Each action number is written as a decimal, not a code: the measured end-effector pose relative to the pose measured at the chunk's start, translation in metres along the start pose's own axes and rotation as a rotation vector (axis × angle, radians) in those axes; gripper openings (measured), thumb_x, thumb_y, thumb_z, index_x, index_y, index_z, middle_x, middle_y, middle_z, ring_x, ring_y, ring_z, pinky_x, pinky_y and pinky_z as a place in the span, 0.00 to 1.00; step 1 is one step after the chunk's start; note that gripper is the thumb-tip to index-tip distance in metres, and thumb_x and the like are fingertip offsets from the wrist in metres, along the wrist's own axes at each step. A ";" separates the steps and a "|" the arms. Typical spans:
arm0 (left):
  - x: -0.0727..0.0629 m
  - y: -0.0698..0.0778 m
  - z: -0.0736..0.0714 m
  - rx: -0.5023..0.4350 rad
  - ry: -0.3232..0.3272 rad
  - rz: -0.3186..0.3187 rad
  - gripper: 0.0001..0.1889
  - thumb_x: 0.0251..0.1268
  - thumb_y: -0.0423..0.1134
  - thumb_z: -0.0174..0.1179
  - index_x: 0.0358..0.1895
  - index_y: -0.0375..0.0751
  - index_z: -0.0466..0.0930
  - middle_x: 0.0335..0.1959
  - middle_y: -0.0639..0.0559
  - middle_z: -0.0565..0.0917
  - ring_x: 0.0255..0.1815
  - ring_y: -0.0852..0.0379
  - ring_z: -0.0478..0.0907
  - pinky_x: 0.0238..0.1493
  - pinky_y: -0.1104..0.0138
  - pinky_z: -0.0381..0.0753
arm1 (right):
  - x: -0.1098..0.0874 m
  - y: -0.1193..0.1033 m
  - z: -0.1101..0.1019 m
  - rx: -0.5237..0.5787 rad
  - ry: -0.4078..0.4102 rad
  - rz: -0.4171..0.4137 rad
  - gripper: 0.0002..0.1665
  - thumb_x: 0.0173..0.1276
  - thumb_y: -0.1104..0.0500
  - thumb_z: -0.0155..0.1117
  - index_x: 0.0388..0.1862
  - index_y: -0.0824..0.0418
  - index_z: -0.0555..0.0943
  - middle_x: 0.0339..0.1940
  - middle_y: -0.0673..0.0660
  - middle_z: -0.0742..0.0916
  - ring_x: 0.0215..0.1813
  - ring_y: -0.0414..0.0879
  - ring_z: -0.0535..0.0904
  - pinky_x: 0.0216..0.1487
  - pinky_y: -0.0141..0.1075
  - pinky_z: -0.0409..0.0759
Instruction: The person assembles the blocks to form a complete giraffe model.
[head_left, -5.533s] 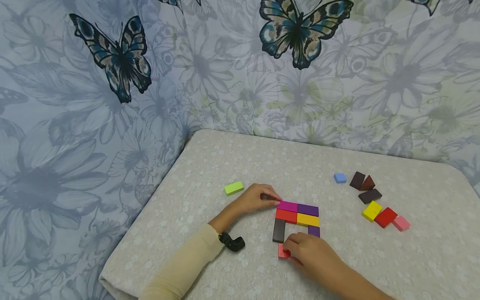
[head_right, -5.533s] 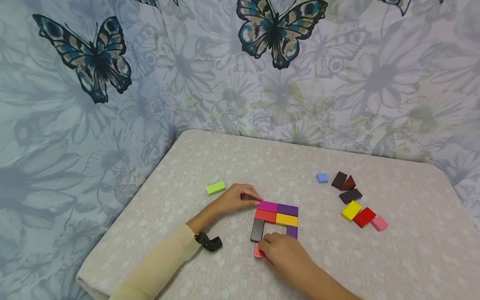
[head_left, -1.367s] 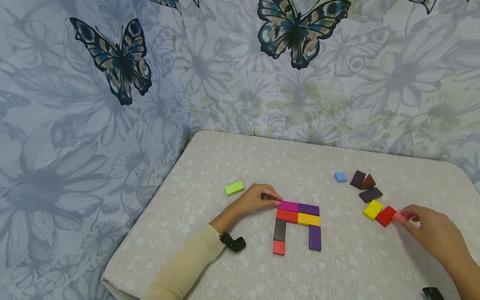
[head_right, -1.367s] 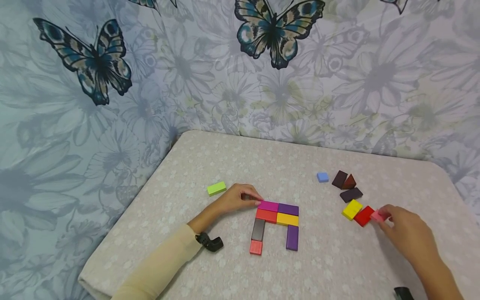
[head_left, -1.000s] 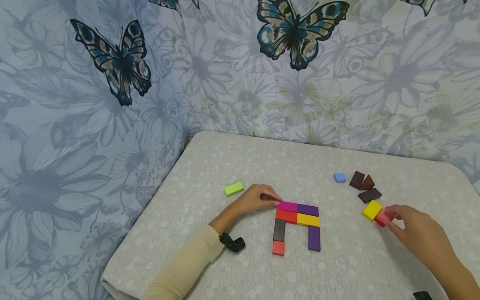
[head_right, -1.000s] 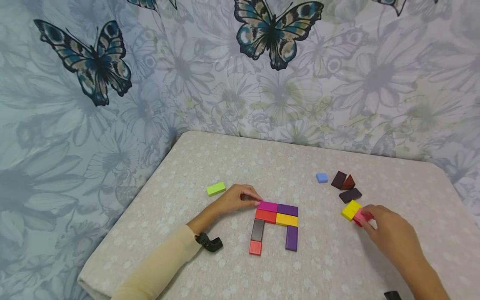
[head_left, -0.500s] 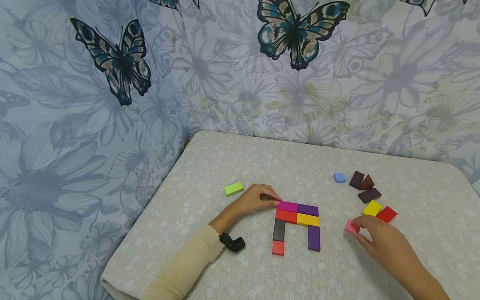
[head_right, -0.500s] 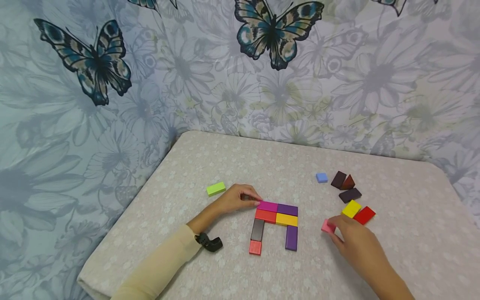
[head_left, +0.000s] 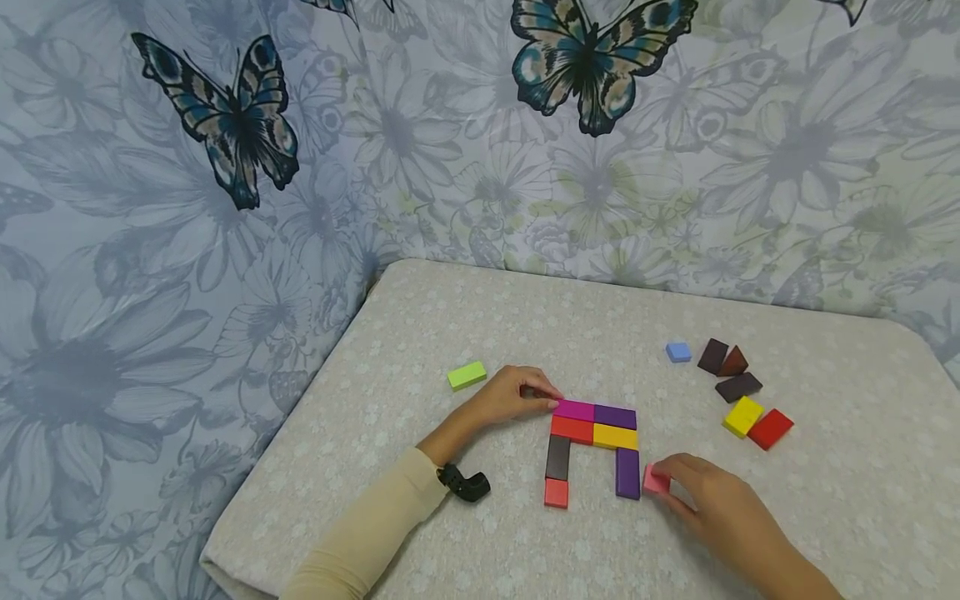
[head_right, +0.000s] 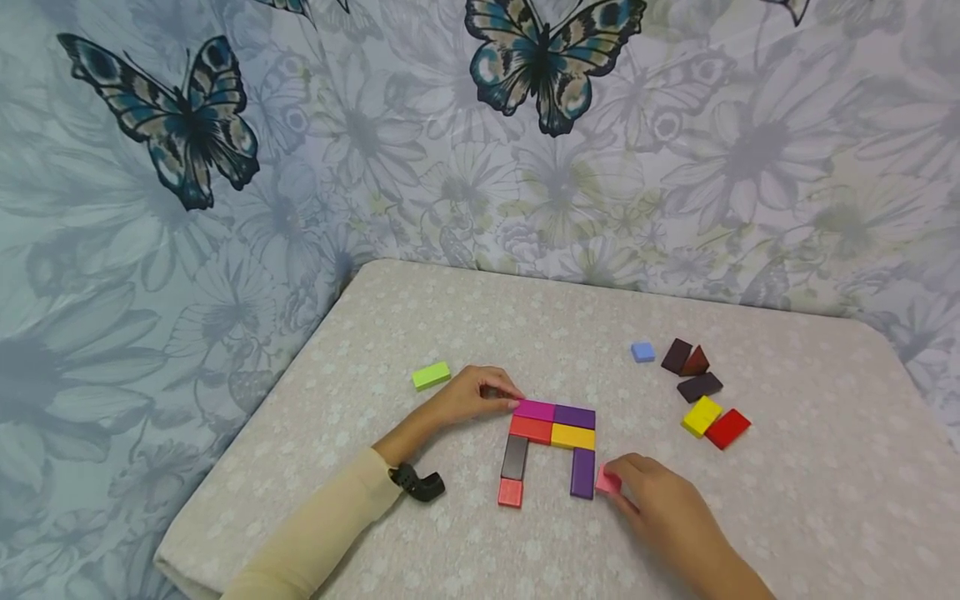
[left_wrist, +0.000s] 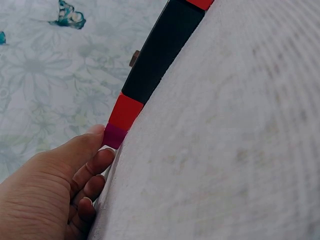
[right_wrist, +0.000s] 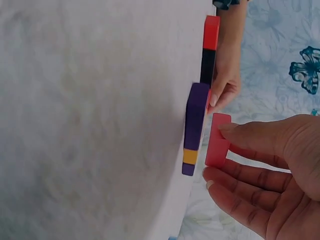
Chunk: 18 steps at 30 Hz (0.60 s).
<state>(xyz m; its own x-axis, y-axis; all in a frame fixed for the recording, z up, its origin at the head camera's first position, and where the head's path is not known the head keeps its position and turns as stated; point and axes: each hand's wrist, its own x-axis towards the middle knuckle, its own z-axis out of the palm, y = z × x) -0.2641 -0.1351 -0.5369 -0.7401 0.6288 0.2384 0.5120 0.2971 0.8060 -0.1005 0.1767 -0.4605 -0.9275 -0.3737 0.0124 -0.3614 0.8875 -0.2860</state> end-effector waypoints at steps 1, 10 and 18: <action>0.000 0.000 0.000 0.000 0.000 -0.002 0.09 0.65 0.39 0.71 0.46 0.49 0.92 0.37 0.62 0.87 0.33 0.62 0.74 0.35 0.69 0.73 | 0.000 -0.003 0.001 -0.003 -0.005 0.000 0.20 0.56 0.56 0.81 0.48 0.54 0.85 0.47 0.52 0.88 0.50 0.53 0.85 0.48 0.50 0.84; -0.002 0.003 -0.001 -0.007 0.003 -0.004 0.08 0.65 0.38 0.71 0.46 0.47 0.92 0.37 0.60 0.87 0.33 0.62 0.75 0.35 0.69 0.73 | -0.004 -0.018 0.009 -0.042 -0.032 -0.031 0.28 0.57 0.54 0.81 0.56 0.60 0.86 0.49 0.54 0.87 0.52 0.51 0.85 0.50 0.46 0.84; -0.003 0.004 -0.001 -0.006 0.004 -0.005 0.08 0.64 0.37 0.71 0.46 0.47 0.92 0.36 0.60 0.87 0.33 0.62 0.74 0.35 0.70 0.72 | -0.006 -0.027 0.013 -0.019 -0.045 -0.008 0.24 0.56 0.54 0.81 0.52 0.55 0.87 0.48 0.52 0.87 0.51 0.49 0.85 0.51 0.46 0.84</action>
<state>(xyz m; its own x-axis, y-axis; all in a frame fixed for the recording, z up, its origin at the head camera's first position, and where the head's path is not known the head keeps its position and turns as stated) -0.2606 -0.1366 -0.5336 -0.7443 0.6246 0.2364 0.5057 0.2960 0.8104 -0.0846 0.1517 -0.4655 -0.9196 -0.3917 -0.0287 -0.3705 0.8894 -0.2676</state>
